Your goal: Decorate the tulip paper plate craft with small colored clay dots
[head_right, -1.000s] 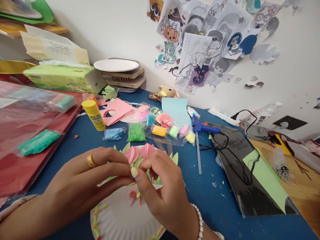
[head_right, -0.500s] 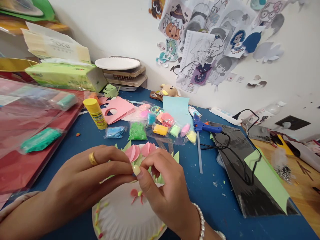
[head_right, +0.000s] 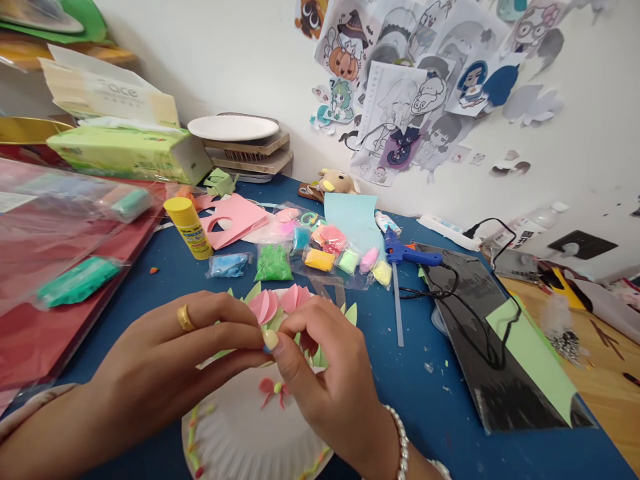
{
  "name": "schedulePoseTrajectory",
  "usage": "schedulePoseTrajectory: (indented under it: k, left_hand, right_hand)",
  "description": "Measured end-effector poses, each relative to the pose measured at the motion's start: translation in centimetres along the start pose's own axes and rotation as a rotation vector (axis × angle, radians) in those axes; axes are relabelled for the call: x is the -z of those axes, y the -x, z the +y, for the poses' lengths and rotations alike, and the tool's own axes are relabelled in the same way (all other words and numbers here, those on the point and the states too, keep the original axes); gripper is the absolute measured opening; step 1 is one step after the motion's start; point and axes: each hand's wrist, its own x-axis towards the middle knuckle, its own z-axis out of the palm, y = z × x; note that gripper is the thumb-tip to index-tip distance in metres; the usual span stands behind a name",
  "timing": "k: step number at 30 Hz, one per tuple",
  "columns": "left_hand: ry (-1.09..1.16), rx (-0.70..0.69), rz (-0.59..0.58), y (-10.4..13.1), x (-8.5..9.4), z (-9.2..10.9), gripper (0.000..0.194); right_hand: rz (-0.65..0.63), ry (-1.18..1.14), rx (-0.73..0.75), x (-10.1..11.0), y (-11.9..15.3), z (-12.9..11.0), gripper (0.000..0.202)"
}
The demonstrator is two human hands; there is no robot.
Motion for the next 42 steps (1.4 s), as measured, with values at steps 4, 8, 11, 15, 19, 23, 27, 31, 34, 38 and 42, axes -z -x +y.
schedulePoseTrajectory:
  k: [4, 8, 11, 15, 19, 23, 27, 31, 34, 38, 42]
  left_hand:
    - [-0.001, 0.002, -0.001, 0.11, -0.09, -0.09, 0.008]
    - [0.037, 0.015, -0.006, -0.05, -0.01, -0.01, 0.007]
    - [0.084, 0.043, -0.019, -0.11, 0.00, 0.00, 0.009]
    - [0.072, 0.038, -0.032, 0.06, -0.06, -0.04, 0.010]
    - [0.029, 0.016, -0.036, 0.23, -0.13, -0.11, 0.008]
    - [0.010, -0.007, -0.019, 0.25, -0.19, -0.21, 0.011]
    - [0.005, -0.005, -0.013, 0.19, -0.17, -0.21, 0.011]
    - [0.009, 0.006, -0.001, 0.07, -0.10, -0.13, 0.010]
    - [0.011, 0.006, 0.011, -0.01, -0.09, -0.11, 0.010]
    - [0.006, 0.003, 0.006, -0.06, -0.09, -0.13, 0.009]
    - [0.004, 0.003, 0.005, 0.00, -0.13, -0.15, 0.007]
  right_hand:
    - [-0.003, 0.005, 0.001, -0.02, -0.07, -0.01, 0.012]
    - [-0.006, 0.003, -0.014, 0.02, -0.07, -0.01, 0.012]
    - [-0.009, 0.000, -0.016, 0.05, -0.04, -0.05, 0.012]
    - [-0.013, 0.001, -0.006, 0.07, -0.08, -0.10, 0.013]
    - [-0.014, 0.021, -0.004, 0.08, -0.14, -0.09, 0.014]
    - [-0.012, 0.036, 0.003, 0.07, -0.15, -0.05, 0.014]
    - [-0.015, 0.029, -0.014, 0.08, -0.13, -0.02, 0.013]
    - [0.005, 0.017, -0.037, 0.28, -0.13, -0.04, 0.011]
    - [0.011, 0.009, -0.044, 0.44, -0.16, -0.06, 0.008]
    - [0.031, -0.009, -0.037, 0.44, -0.22, -0.09, 0.009]
    - [0.030, -0.036, -0.063, 0.33, -0.26, -0.13, 0.010]
